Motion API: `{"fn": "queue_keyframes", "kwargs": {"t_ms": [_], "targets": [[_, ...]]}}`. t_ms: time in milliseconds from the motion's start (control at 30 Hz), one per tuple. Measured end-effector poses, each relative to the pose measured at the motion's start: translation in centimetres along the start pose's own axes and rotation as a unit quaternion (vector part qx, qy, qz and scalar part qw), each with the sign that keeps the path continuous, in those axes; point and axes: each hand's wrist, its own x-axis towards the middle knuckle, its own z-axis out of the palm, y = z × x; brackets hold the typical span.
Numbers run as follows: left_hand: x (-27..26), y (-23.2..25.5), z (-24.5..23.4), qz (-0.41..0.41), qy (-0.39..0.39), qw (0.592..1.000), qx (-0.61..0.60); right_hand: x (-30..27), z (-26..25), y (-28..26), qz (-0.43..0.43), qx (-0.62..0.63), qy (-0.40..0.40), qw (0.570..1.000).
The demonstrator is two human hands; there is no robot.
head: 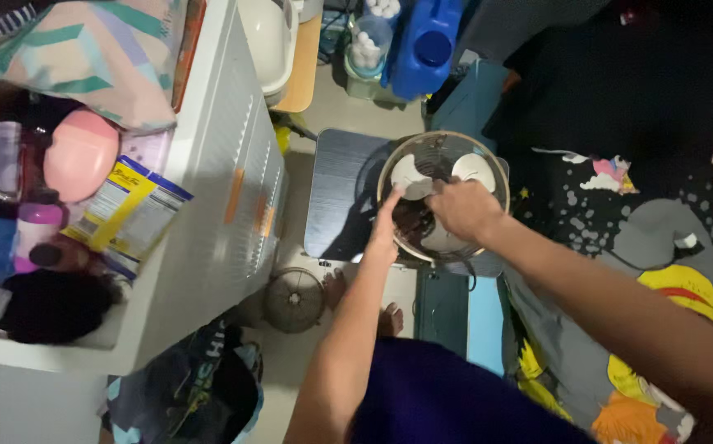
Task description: The person disassembles an electric fan by removing the front grille and fan blades, then reassembles it by placing the blades back and securing the grille with a screwdriver.
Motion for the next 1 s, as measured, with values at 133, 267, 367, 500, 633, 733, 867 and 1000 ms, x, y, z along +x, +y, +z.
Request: {"fn": "queue_keyframes", "kwargs": {"t_ms": [133,267,367,500,633,733,867,1000], "targets": [[-0.2,0.2,0.4,0.013,-0.030,0.999,-0.021,-0.2,0.6,-0.3,0.009,0.025,0.029,0.999],[-0.9,-0.5,0.0,0.035,-0.003,0.999,0.000,0.0,1.3,-0.4,0.116,0.154,-0.020,0.981],[-0.5,-0.8,0.0,0.022,0.009,1.000,0.007,-0.2,1.8,0.1,0.048,0.101,0.032,0.993],[0.0,-1.2,-0.3,0.031,0.034,0.999,-0.011,-1.2,2.3,0.1,-0.029,0.066,0.161,0.984],[-0.2,-1.1,0.1,0.051,0.022,0.998,-0.021,-1.7,1.5,-0.6,0.065,0.123,0.020,0.990],[-0.1,-0.9,0.1,0.071,0.004,0.997,-0.008,-1.5,1.0,-0.9,0.085,0.095,0.003,0.992],[-0.6,-1.8,-0.9,0.083,-0.085,0.992,-0.035,-1.7,0.9,-0.8,0.011,0.049,0.106,0.993],[-0.2,-0.9,-0.6,0.041,-0.041,0.998,-0.030,-0.9,-0.2,-0.9,0.066,0.013,0.032,0.997]]}}
